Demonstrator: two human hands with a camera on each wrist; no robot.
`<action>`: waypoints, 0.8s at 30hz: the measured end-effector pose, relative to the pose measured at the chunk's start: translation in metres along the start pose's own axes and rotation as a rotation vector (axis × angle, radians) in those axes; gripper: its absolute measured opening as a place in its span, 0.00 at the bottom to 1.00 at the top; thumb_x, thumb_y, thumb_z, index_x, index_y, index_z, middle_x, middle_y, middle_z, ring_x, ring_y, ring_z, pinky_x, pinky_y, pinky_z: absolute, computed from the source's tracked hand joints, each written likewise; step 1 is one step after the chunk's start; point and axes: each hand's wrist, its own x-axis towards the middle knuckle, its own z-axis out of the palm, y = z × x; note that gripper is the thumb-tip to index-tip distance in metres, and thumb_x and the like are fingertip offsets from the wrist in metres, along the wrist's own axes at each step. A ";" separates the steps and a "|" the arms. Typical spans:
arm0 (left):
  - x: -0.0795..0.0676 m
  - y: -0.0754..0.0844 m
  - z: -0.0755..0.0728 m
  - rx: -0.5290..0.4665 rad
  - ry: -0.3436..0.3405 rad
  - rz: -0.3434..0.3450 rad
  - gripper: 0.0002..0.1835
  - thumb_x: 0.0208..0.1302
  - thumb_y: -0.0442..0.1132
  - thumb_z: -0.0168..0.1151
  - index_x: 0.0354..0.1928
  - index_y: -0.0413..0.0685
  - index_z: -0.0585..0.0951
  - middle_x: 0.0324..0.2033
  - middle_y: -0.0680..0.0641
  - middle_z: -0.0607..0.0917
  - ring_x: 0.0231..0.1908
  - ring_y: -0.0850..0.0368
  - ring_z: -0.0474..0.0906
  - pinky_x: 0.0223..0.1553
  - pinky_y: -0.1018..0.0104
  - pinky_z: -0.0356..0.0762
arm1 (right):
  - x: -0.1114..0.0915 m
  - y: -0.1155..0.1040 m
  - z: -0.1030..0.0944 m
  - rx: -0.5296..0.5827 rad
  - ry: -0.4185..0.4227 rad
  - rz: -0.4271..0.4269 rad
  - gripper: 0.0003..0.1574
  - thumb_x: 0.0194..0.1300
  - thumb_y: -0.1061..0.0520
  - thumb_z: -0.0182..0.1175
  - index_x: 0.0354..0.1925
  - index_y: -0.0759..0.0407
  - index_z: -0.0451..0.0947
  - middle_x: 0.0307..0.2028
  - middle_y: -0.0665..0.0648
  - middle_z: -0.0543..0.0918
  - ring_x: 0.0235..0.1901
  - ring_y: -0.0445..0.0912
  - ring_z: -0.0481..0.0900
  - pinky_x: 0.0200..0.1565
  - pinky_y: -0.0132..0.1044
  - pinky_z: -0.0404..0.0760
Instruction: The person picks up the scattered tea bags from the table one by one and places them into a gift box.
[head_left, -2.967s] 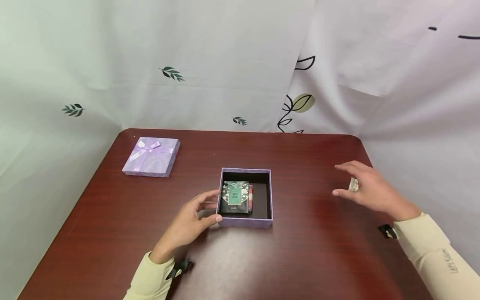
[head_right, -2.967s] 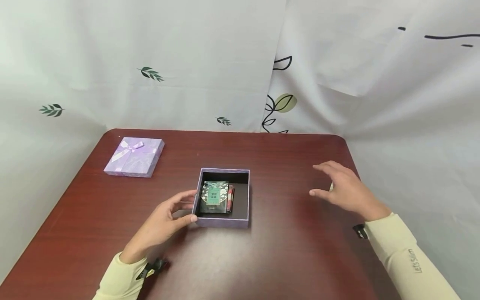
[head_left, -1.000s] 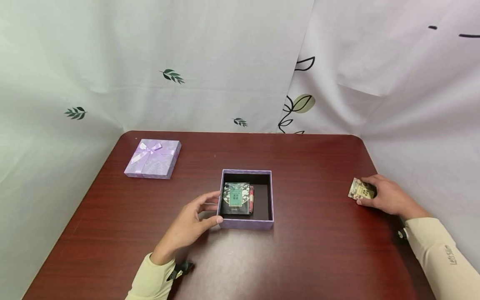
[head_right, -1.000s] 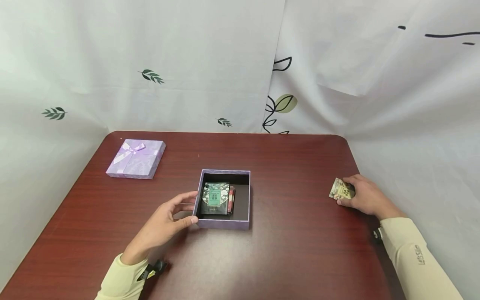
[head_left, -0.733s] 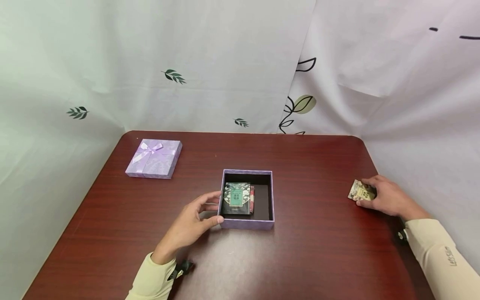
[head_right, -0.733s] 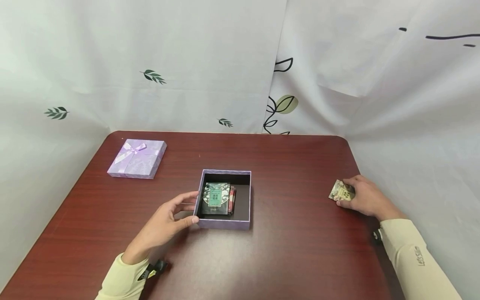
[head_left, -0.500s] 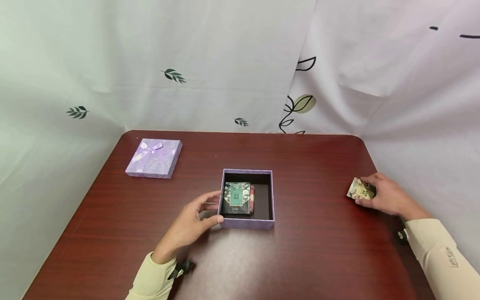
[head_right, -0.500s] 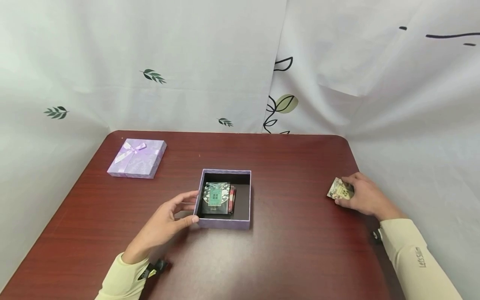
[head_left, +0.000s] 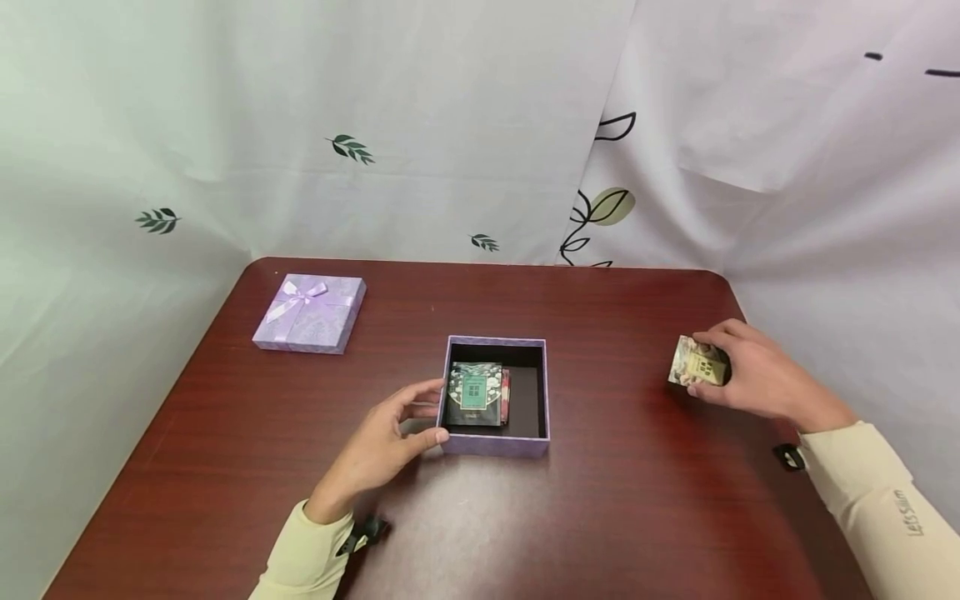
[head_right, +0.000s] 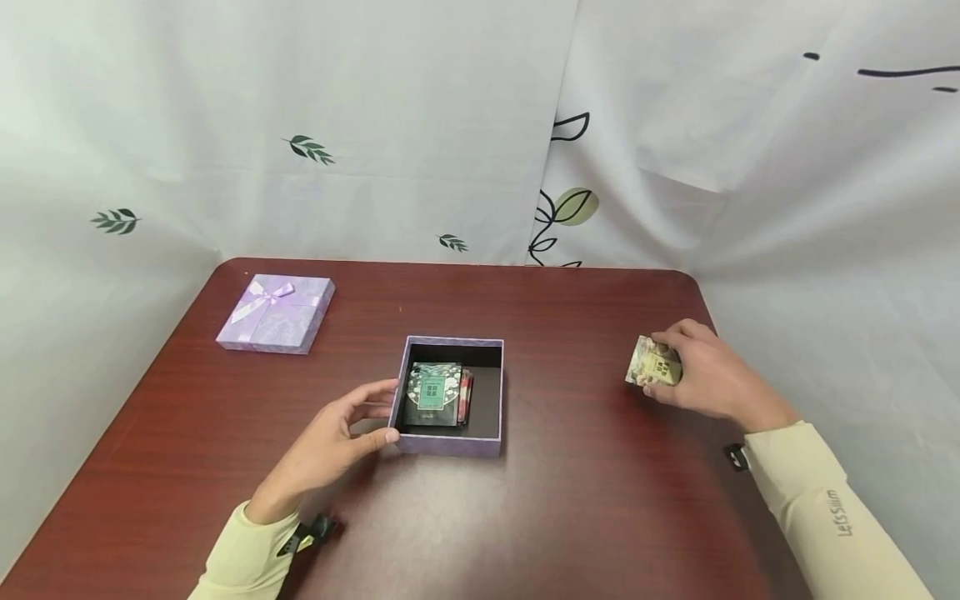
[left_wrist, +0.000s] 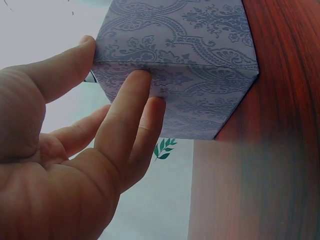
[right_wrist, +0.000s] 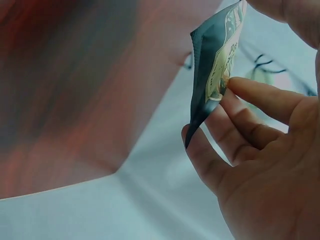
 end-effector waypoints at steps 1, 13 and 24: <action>0.000 0.000 0.000 0.001 -0.001 -0.001 0.38 0.64 0.37 0.77 0.74 0.46 0.73 0.61 0.37 0.83 0.60 0.41 0.84 0.56 0.56 0.85 | 0.001 -0.005 -0.002 -0.003 -0.006 -0.004 0.50 0.48 0.47 0.84 0.64 0.69 0.79 0.53 0.60 0.80 0.52 0.57 0.79 0.52 0.55 0.77; 0.000 0.001 0.001 0.006 -0.002 -0.015 0.37 0.65 0.36 0.76 0.75 0.45 0.73 0.61 0.37 0.83 0.60 0.41 0.84 0.57 0.54 0.85 | 0.011 -0.053 -0.014 0.003 -0.003 -0.096 0.47 0.51 0.45 0.82 0.64 0.65 0.80 0.55 0.58 0.80 0.56 0.56 0.79 0.56 0.56 0.79; 0.001 0.000 0.001 0.008 -0.003 -0.011 0.37 0.65 0.37 0.77 0.75 0.46 0.73 0.61 0.37 0.83 0.60 0.41 0.84 0.57 0.54 0.85 | 0.032 -0.092 -0.020 0.020 -0.023 -0.174 0.44 0.55 0.46 0.79 0.64 0.63 0.80 0.56 0.56 0.80 0.55 0.50 0.78 0.55 0.50 0.81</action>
